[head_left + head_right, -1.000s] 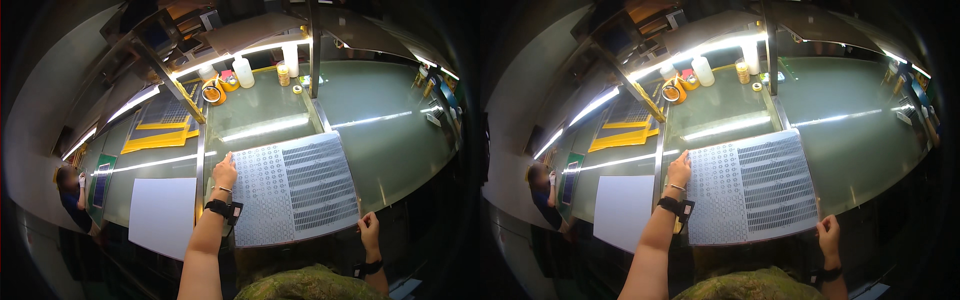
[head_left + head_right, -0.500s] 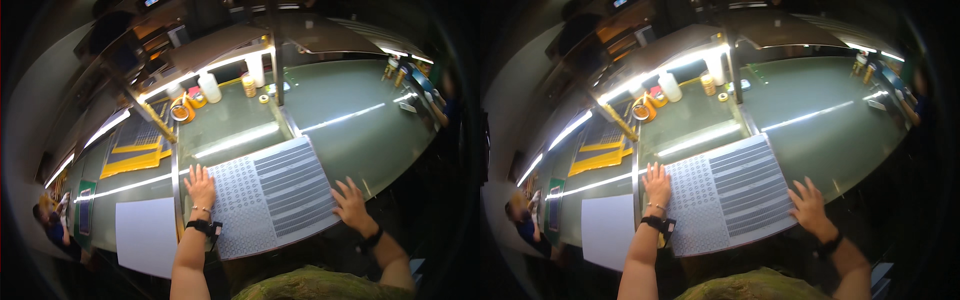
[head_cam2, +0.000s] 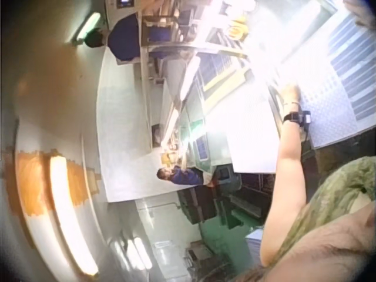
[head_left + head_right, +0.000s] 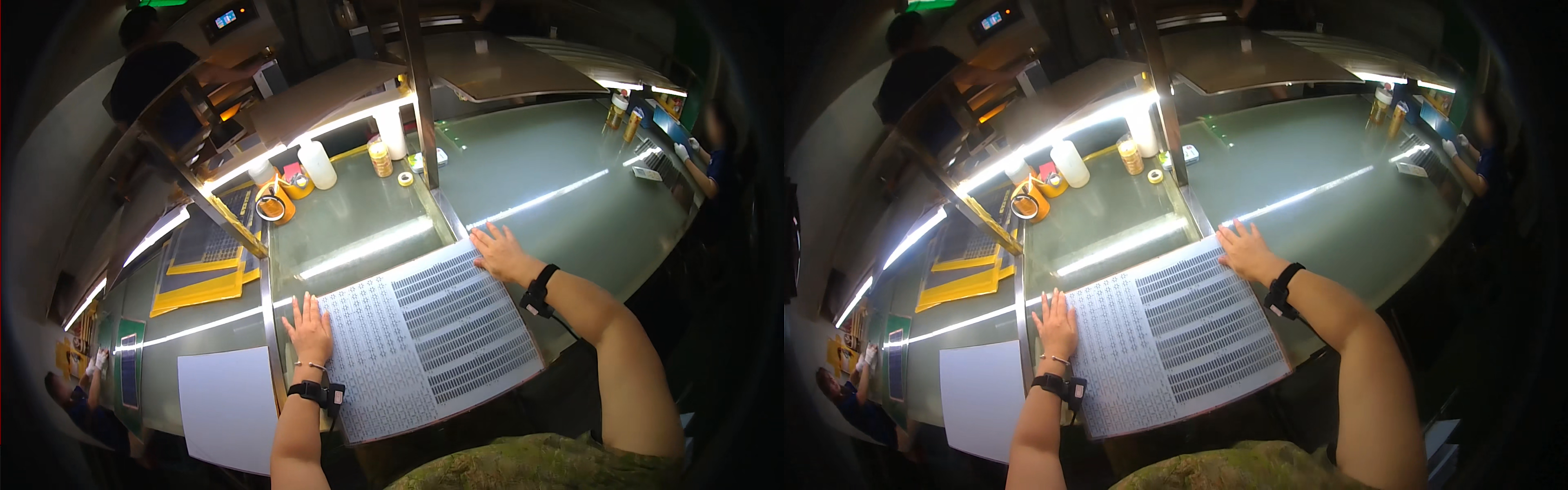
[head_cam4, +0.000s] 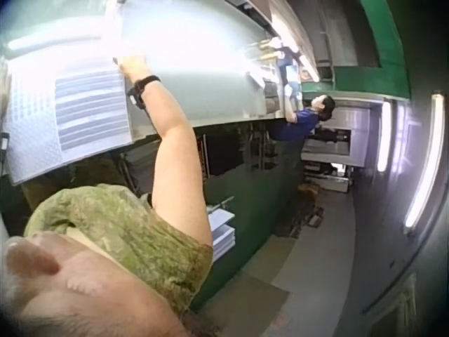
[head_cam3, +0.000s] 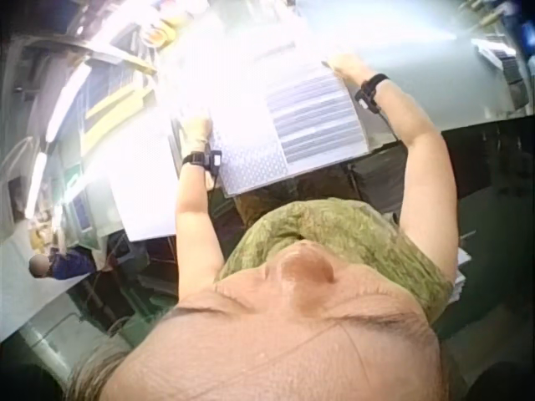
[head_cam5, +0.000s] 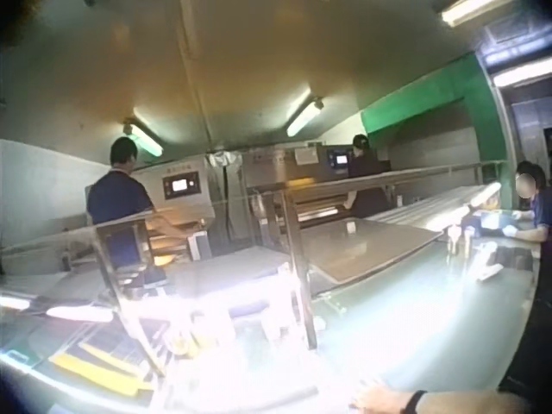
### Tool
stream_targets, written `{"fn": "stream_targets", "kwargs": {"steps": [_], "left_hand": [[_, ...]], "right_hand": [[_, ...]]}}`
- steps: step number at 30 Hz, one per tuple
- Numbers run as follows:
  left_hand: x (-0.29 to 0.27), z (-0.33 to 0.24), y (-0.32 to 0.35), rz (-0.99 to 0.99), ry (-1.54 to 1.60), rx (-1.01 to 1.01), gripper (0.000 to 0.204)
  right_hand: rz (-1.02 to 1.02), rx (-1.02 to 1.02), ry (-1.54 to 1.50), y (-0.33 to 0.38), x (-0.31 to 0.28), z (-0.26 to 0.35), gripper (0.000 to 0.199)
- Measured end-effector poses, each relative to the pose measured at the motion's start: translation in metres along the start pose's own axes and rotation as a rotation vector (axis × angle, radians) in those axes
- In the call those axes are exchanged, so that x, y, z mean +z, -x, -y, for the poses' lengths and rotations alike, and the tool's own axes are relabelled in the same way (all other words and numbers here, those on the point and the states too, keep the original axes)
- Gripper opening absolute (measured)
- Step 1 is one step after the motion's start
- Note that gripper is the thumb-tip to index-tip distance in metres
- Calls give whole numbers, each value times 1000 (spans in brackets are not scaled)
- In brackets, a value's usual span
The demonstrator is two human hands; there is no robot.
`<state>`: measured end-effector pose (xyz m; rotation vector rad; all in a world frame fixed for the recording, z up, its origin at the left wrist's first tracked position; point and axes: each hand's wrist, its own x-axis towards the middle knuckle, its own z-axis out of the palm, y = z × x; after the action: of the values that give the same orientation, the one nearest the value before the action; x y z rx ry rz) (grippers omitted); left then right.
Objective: Inspecting and organizing large white panels and applying protective films in a fabrication setting.
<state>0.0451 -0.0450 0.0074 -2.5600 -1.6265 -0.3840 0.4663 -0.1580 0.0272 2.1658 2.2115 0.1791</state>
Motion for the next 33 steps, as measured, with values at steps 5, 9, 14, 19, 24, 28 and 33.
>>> {"fn": "stream_targets", "kwargs": {"steps": [5, 9, 14, 19, 24, 28, 33], "left_hand": [[7, -7, 6, 85, 55, -71, 59], [6, -11, 9, 127, 58, -91, 64], [4, -3, 24, 120, 46, -79, 64], [-4, 0, 34, 51, -55, -109, 70], [-53, -13, 143, 127, 3, -27, 76], [-81, -25, 252, 51, 5, -171, 74], [-61, -24, 286, 109, 886, -718, 31]], "right_hand": [[43, 15, -17, -2, 6, -1, 55], [-22, 59, -116, 38, -4, 4, 54], [-89, -11, -182, 166, -31, 45, 61], [-148, 191, -275, 269, -52, 85, 54], [-197, 558, -1005, 286, -29, 97, 26], [123, 752, -1668, 268, -12, 94, 22], [287, 724, -1799, 285, -3, 86, 24]]}}
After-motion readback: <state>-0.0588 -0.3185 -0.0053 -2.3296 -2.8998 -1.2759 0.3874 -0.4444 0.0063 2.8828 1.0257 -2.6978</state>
